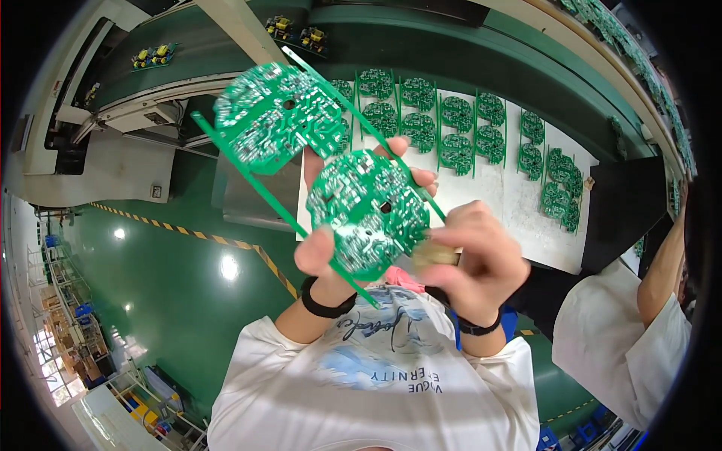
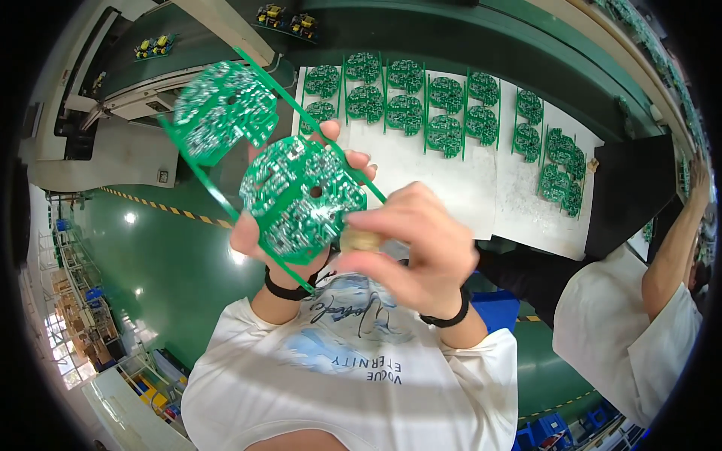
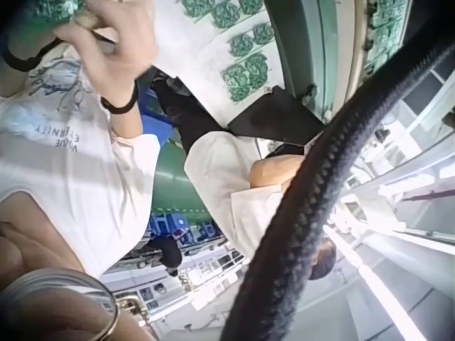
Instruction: The person picks up a circuit board, scrapes it with a small tool, and rubs a piece of material across the surface before placing it on a table. They then move another board from the shelf to the table and repeat the scraping and rubbing process.
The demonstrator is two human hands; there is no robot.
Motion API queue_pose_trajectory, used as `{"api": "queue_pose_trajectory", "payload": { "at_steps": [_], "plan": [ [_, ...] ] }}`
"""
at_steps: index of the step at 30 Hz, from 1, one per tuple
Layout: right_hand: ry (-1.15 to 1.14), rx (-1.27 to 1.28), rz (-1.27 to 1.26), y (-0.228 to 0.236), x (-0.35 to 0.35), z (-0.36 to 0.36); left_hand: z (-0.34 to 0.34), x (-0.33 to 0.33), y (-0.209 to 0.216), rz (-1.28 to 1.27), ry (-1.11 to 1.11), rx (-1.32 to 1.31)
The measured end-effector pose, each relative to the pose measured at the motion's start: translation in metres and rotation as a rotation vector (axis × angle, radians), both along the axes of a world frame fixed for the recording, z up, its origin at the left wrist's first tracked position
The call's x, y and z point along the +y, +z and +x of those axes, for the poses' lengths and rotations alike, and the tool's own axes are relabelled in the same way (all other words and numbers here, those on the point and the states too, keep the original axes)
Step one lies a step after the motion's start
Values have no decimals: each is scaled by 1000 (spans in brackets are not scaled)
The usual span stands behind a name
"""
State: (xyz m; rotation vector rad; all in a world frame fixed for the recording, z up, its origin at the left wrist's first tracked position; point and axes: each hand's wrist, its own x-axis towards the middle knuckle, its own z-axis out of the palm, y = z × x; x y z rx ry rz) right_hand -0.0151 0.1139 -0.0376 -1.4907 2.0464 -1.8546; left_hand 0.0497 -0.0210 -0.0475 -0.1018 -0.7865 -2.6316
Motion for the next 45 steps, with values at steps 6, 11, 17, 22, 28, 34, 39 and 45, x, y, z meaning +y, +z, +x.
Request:
{"api": "queue_pose_trajectory", "payload": {
  "at_steps": [6,11,17,22,28,34,39,45],
  "plan": [
    [-128,-711,-787,-1,2,2,-2,-7,-6,249,-47,120],
    [107,-687,-333,-29,8,20,-4,-6,-4,371,-53,129],
    [-115,-210,-301,-17,-5,31,-3,-6,-5,451,-23,64],
    [-174,-135,-326,1,-4,31,1,-8,-12,300,-18,134],
    [-164,-147,-73,-3,-4,25,1,-18,-19,-35,-29,414],
    [-92,-398,-470,13,-6,11,2,-20,-10,-106,-48,470],
    [-264,-222,-613,7,-2,9,9,-30,-6,-198,-96,252],
    [83,-78,-118,-2,4,11,2,-15,-15,-115,4,431]
  ]
}}
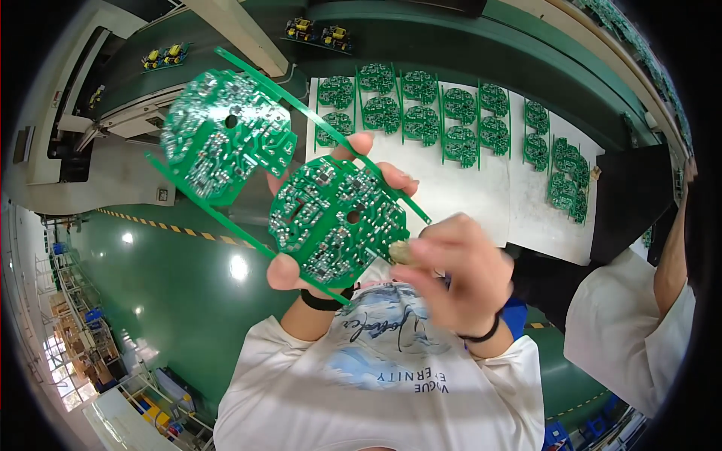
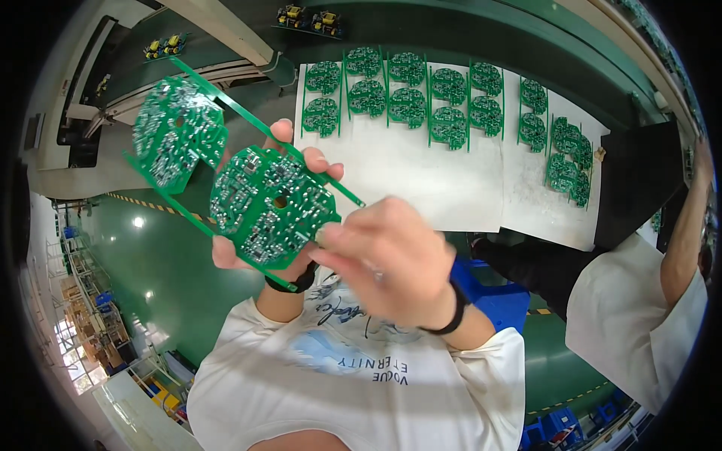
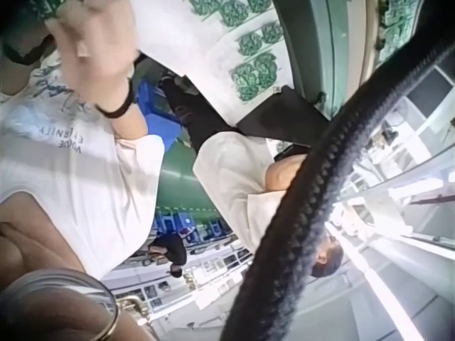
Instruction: The person picks up a circuit board, scrapes it with a small tool, and rubs a piece of material across the surface before placing it on a table. They then move another board from the shelf to the table and repeat the scraping and rubbing process.
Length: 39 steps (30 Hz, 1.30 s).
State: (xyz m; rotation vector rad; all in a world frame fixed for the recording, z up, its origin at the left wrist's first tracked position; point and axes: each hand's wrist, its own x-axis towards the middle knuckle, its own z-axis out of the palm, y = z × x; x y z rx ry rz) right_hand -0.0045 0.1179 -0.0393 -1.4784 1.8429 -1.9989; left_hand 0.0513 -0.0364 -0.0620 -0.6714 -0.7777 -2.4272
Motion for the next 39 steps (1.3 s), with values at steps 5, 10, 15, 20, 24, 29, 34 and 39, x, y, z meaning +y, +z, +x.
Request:
{"api": "queue_pose_trajectory", "payload": {
  "at_steps": [5,10,15,20,24,29,34,39],
  "plan": [
    [206,-1073,-862,-1,2,1,0,-1,11,371,14,-159],
    [-194,-498,-193,-7,-12,19,1,3,11,526,10,-243],
    [-159,-27,-59,0,-34,21,2,6,10,490,15,-384],
    [-196,52,-120,-12,-37,18,-1,12,17,472,96,-357],
    [-108,-101,-132,-31,-35,22,0,10,23,540,83,-213],
    [-185,-306,-100,-44,-32,17,-7,8,11,299,222,-136],
    [-240,-28,-70,-16,-37,15,-3,13,14,257,294,-225],
    [-237,21,-95,-28,-35,10,-2,15,10,261,282,-397]
  ]
}}
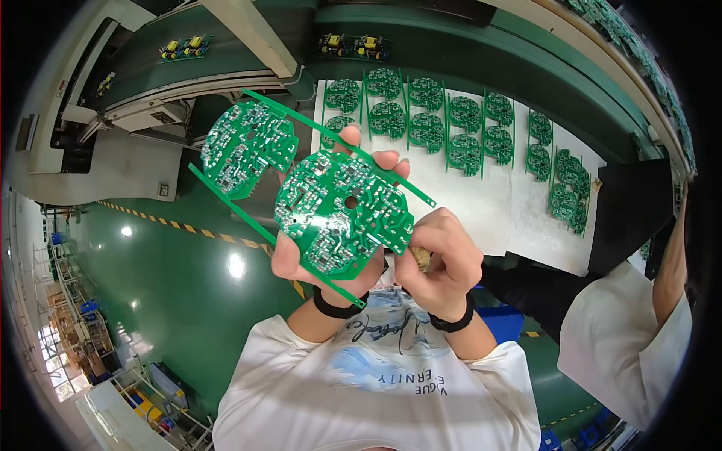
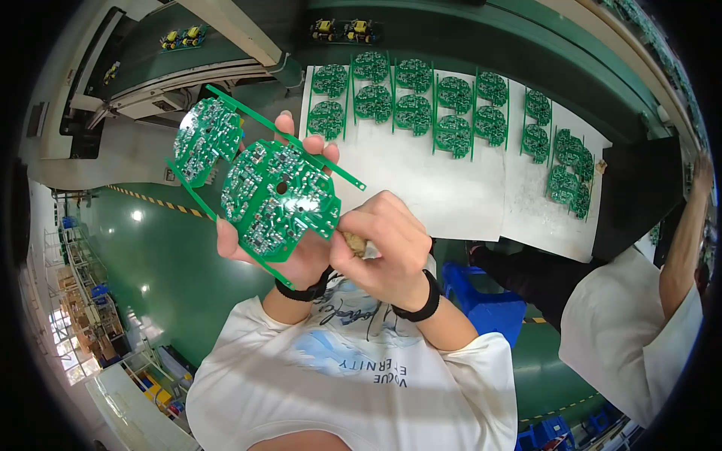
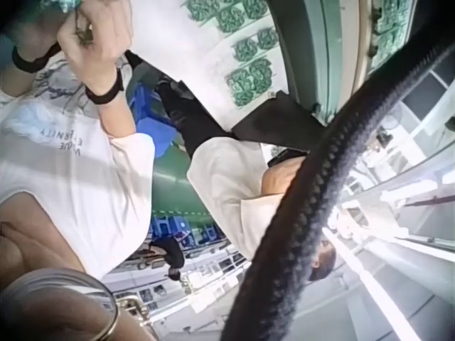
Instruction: The person picks up a circuit board, scrapes it with a small tool, and rubs a piece of material across the surface before placing it on a table. They then move another board from the shelf to the table and repeat the scraping and rubbing process.
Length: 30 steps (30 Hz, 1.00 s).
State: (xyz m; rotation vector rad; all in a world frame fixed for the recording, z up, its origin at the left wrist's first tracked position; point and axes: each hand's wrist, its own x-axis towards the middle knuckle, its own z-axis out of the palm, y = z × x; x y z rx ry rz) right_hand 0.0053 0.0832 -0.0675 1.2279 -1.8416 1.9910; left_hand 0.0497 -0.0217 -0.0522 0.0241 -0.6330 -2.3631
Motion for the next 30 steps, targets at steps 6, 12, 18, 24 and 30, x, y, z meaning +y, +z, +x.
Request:
{"api": "queue_pose_trajectory", "payload": {
  "at_steps": [6,12,18,24,30],
  "plan": [
    [81,-182,-44,-21,10,3,0,9,-8,-33,-42,172],
    [309,-939,-270,-9,18,19,-3,14,-7,-16,-73,118],
    [-47,-283,-192,10,15,1,-2,28,5,36,-158,-18],
    [-73,-192,-114,11,11,7,5,24,13,336,-191,-53],
    [44,-373,-89,8,23,10,7,5,19,855,-282,189]
  ]
}}
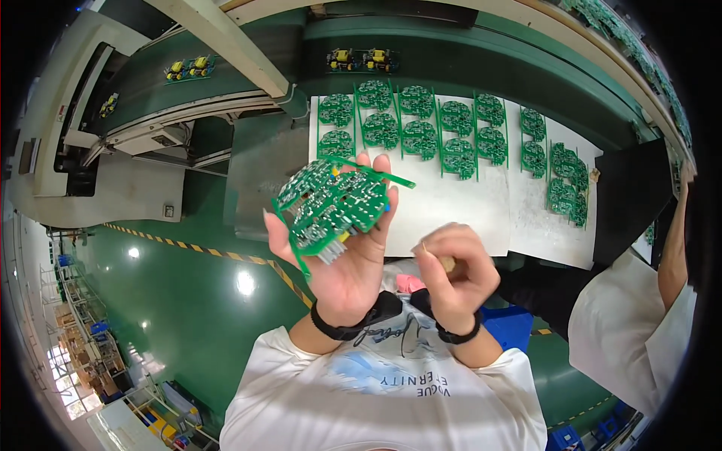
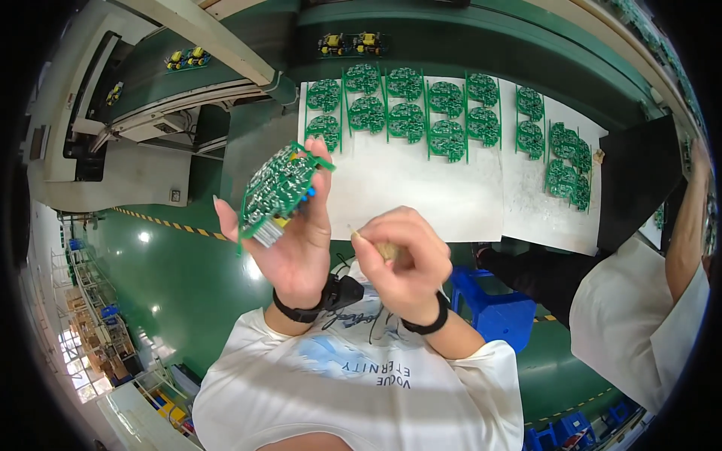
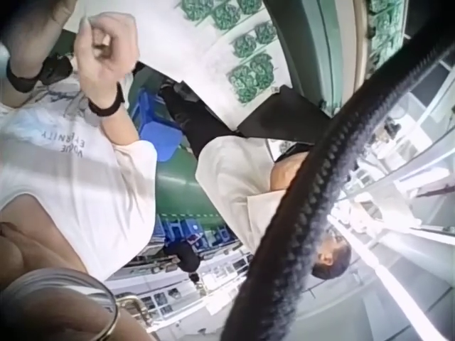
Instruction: The person picks up a circuit board, scrapes it with a small tool, and rubs a piece of material across the surface before placing it on a table. They then move another board from the shelf to the table and repeat the scraping and rubbing process.
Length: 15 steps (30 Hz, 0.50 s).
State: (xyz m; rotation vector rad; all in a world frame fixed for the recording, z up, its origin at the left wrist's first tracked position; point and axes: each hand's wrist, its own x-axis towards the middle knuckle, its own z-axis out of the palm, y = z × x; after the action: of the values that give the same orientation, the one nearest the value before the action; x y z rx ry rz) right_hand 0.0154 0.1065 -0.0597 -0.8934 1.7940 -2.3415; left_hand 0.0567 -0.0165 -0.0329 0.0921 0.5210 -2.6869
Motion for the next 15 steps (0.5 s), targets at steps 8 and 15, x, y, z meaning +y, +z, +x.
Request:
{"api": "queue_pose_trajectory", "payload": {
  "at_steps": [8,15],
  "plan": [
    [-70,435,135,24,0,-1,0,3,-11,-632,134,65],
    [-61,449,102,22,-1,1,4,0,-12,-644,79,56]
  ]
}}
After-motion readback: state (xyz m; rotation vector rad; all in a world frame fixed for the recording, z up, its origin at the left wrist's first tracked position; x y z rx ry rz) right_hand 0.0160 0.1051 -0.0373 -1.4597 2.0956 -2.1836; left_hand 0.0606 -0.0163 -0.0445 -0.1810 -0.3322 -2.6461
